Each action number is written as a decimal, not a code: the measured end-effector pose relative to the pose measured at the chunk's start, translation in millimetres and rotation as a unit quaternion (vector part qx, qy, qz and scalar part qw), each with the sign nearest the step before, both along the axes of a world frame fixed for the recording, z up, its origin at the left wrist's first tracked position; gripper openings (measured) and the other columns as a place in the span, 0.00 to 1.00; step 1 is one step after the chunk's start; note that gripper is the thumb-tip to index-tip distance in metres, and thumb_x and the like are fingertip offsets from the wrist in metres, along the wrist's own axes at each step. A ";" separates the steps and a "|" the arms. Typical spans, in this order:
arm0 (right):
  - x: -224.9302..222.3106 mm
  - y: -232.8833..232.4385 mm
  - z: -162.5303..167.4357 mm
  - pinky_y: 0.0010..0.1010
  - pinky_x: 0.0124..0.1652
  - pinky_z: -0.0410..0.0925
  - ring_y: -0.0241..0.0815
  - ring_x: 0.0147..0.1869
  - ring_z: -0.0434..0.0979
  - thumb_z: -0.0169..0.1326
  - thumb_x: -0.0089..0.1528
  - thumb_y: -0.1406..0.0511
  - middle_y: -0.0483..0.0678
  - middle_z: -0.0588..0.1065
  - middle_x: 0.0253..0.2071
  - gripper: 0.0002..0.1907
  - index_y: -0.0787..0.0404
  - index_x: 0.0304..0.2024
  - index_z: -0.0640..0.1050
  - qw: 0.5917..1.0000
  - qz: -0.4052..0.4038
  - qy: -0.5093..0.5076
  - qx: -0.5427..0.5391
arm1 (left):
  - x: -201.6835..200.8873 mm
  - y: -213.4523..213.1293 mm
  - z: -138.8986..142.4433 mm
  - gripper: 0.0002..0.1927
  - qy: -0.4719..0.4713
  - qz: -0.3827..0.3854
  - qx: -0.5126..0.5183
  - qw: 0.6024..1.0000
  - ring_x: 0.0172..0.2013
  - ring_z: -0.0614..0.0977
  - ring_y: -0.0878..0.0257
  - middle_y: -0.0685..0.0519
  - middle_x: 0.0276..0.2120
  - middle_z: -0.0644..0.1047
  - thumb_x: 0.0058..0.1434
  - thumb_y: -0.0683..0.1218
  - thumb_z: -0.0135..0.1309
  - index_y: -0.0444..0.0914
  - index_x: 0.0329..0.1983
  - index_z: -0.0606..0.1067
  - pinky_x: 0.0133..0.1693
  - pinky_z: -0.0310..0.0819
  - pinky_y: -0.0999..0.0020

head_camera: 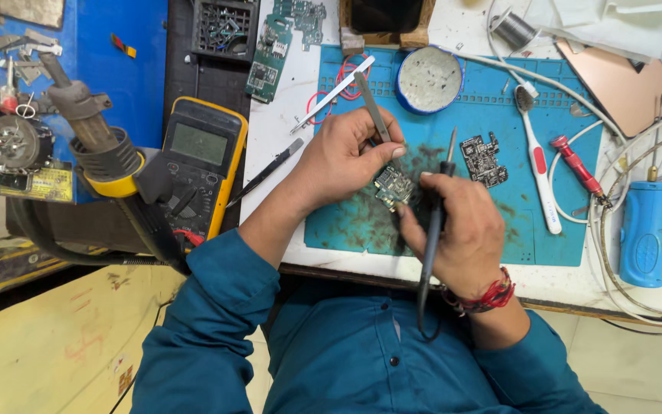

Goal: The person solders components on a small circuit board with a soldering iron while holding the board with tweezers. They then apply liquid from a yellow squeeze bottle onto the board and scrub it with a cotton swab, repeatedly cleaning the board surface.

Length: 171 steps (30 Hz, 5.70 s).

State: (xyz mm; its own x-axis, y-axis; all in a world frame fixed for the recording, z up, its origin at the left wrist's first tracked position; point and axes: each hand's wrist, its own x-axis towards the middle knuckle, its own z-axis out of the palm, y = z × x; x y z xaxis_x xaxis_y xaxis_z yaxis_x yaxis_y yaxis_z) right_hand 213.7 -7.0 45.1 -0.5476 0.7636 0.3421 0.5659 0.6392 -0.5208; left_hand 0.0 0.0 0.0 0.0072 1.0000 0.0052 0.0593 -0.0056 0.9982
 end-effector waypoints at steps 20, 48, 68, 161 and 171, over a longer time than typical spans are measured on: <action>26.5 -6.9 -22.8 0.29 0.36 0.67 0.44 0.35 0.76 0.59 0.70 0.68 0.53 0.77 0.36 0.10 0.66 0.52 0.76 0.989 -0.054 0.132 -0.036 | 2.7 -3.8 19.4 0.04 0.038 0.018 -0.007 0.999 0.24 0.71 0.77 0.60 0.25 0.76 0.64 0.40 0.61 0.36 0.39 0.76 0.26 0.64 0.76; 24.0 -4.8 -17.9 0.28 0.30 0.65 0.41 0.29 0.74 0.58 0.68 0.69 0.50 0.77 0.31 0.04 0.65 0.42 0.78 0.989 -0.008 0.125 -0.079 | 3.7 -3.4 22.0 0.04 0.042 0.000 -0.018 0.999 0.21 0.70 0.77 0.60 0.23 0.77 0.63 0.41 0.61 0.37 0.38 0.78 0.23 0.61 0.76; 24.0 -4.6 -17.0 0.30 0.32 0.65 0.41 0.28 0.74 0.58 0.67 0.69 0.50 0.78 0.32 0.04 0.65 0.41 0.78 0.990 -0.015 0.115 -0.077 | 3.2 -3.1 21.3 0.04 0.045 -0.008 -0.007 0.999 0.23 0.71 0.77 0.60 0.24 0.78 0.63 0.41 0.61 0.36 0.38 0.78 0.24 0.63 0.76; 38.1 -8.2 -24.0 0.22 0.31 0.65 0.31 0.30 0.74 0.55 0.70 0.66 0.47 0.76 0.31 0.08 0.67 0.45 0.77 0.951 -0.061 0.231 -0.199 | 2.4 -2.5 19.0 0.04 0.054 -0.009 -0.006 0.998 0.23 0.72 0.76 0.59 0.24 0.78 0.63 0.41 0.61 0.36 0.37 0.78 0.25 0.65 0.76; 49.8 42.5 -14.9 0.23 0.38 0.71 0.31 0.39 0.79 0.53 0.71 0.68 0.50 0.81 0.42 0.13 0.68 0.56 0.75 0.932 0.012 0.204 -0.300 | 0.3 -1.4 15.0 0.04 0.041 -0.011 -0.009 0.999 0.25 0.73 0.76 0.59 0.26 0.78 0.63 0.41 0.61 0.36 0.38 0.78 0.28 0.67 0.76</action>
